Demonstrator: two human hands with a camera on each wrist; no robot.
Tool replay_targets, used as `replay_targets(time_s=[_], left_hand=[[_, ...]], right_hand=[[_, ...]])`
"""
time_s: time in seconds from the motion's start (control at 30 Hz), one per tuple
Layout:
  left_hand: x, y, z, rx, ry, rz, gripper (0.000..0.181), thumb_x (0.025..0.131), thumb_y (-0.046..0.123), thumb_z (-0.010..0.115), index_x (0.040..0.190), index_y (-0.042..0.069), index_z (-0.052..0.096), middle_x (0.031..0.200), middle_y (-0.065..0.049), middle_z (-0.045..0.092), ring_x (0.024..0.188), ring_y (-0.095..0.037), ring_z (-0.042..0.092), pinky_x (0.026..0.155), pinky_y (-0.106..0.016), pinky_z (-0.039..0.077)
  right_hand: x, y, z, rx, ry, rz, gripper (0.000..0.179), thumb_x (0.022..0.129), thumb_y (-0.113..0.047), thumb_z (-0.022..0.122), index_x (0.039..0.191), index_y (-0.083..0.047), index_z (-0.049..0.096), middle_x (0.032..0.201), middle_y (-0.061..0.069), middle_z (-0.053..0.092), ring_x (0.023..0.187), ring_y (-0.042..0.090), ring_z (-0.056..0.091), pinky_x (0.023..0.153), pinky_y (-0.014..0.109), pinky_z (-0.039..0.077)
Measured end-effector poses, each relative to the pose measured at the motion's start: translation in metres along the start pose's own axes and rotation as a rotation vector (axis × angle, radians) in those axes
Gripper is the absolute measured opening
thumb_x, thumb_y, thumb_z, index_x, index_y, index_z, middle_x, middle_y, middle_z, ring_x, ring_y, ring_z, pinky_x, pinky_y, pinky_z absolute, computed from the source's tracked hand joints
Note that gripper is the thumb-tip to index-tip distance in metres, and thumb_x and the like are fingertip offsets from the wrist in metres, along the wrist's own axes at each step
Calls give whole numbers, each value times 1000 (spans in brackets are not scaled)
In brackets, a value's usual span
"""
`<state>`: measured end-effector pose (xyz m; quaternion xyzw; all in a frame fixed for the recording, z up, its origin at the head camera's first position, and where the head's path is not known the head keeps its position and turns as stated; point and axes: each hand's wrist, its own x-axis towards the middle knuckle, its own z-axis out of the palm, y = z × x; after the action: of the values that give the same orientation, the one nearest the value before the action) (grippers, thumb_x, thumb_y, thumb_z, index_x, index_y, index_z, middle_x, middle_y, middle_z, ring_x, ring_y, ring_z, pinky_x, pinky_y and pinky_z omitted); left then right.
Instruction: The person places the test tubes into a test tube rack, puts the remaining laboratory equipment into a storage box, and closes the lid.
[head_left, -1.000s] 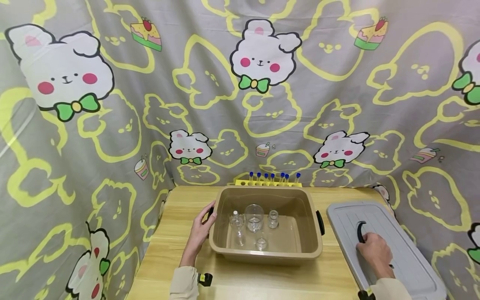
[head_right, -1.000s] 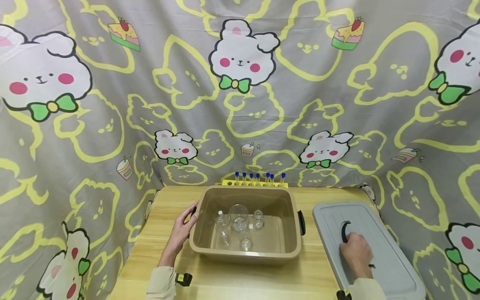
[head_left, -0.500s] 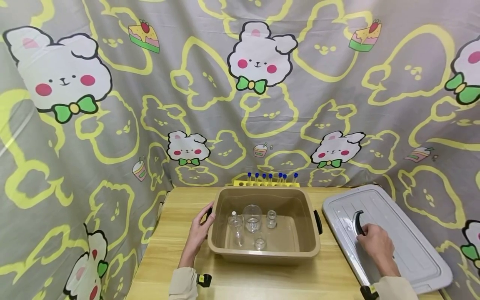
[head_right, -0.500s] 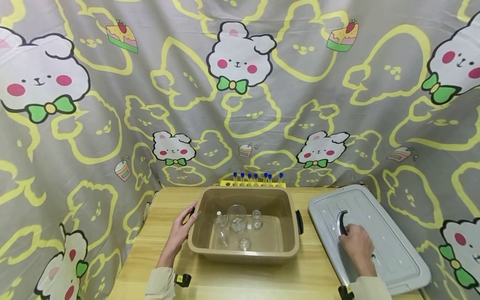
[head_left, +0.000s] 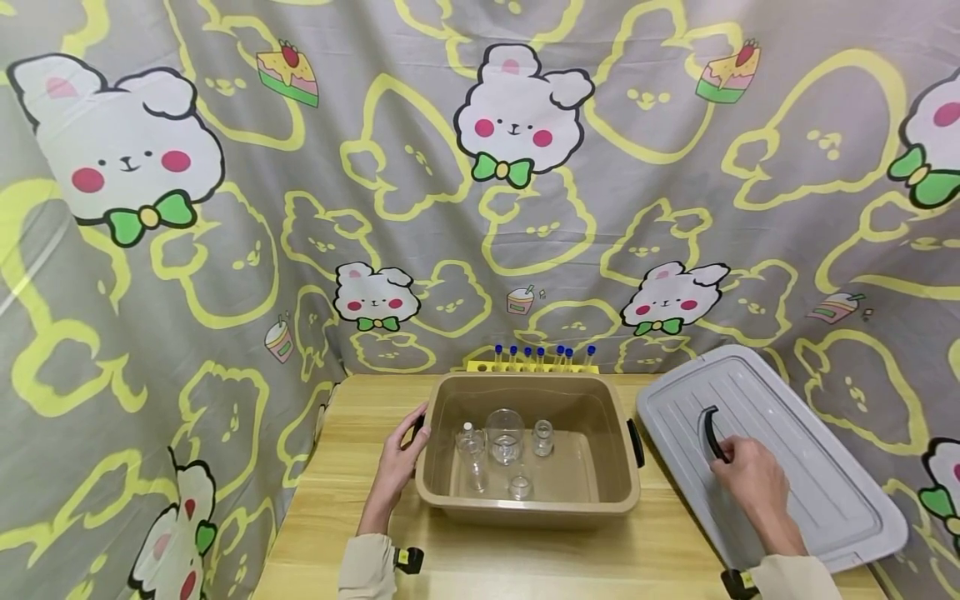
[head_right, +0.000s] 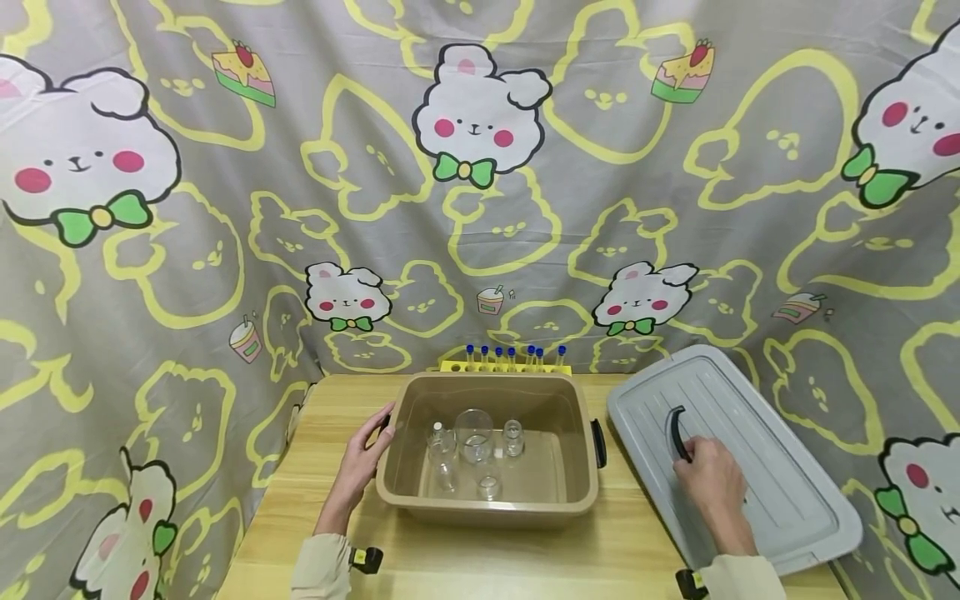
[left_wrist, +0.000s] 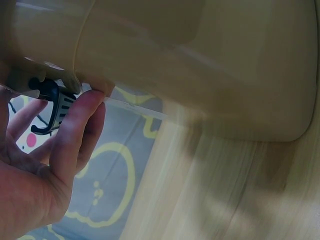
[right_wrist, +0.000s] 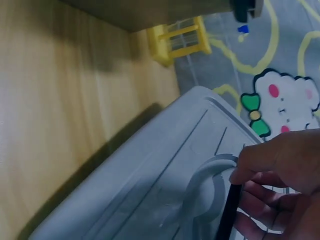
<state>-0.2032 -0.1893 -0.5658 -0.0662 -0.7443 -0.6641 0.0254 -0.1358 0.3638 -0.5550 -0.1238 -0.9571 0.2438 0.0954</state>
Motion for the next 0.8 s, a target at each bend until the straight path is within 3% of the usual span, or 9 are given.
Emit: replay_targets(time_s=[0.37, 0.6, 0.8], left_hand=[[-2, 4, 0, -5, -1, -6, 46, 106, 16, 59, 151, 6, 52, 155, -21, 45, 130, -44, 52, 88, -26, 53], [1, 4, 0, 24, 5, 12, 45, 106, 17, 59, 150, 7, 53, 156, -17, 45, 143, -34, 40, 100, -20, 45], [0, 1, -1, 21, 4, 1, 46, 106, 16, 59, 150, 7, 53, 156, -17, 45, 144, -32, 40, 100, -18, 44]], right_hand=[[-3, -22, -23, 6, 52, -111, 22, 77, -5, 71, 97, 3, 75, 81, 11, 70, 67, 26, 62, 52, 40, 46], [-2, -39, -44, -5, 96, -160, 23, 75, -4, 72, 96, 3, 74, 82, 13, 70, 72, 34, 64, 54, 46, 48], [-4, -51, -54, -8, 127, -205, 23, 73, -3, 72, 95, 4, 72, 82, 15, 69, 76, 39, 64, 56, 50, 48]])
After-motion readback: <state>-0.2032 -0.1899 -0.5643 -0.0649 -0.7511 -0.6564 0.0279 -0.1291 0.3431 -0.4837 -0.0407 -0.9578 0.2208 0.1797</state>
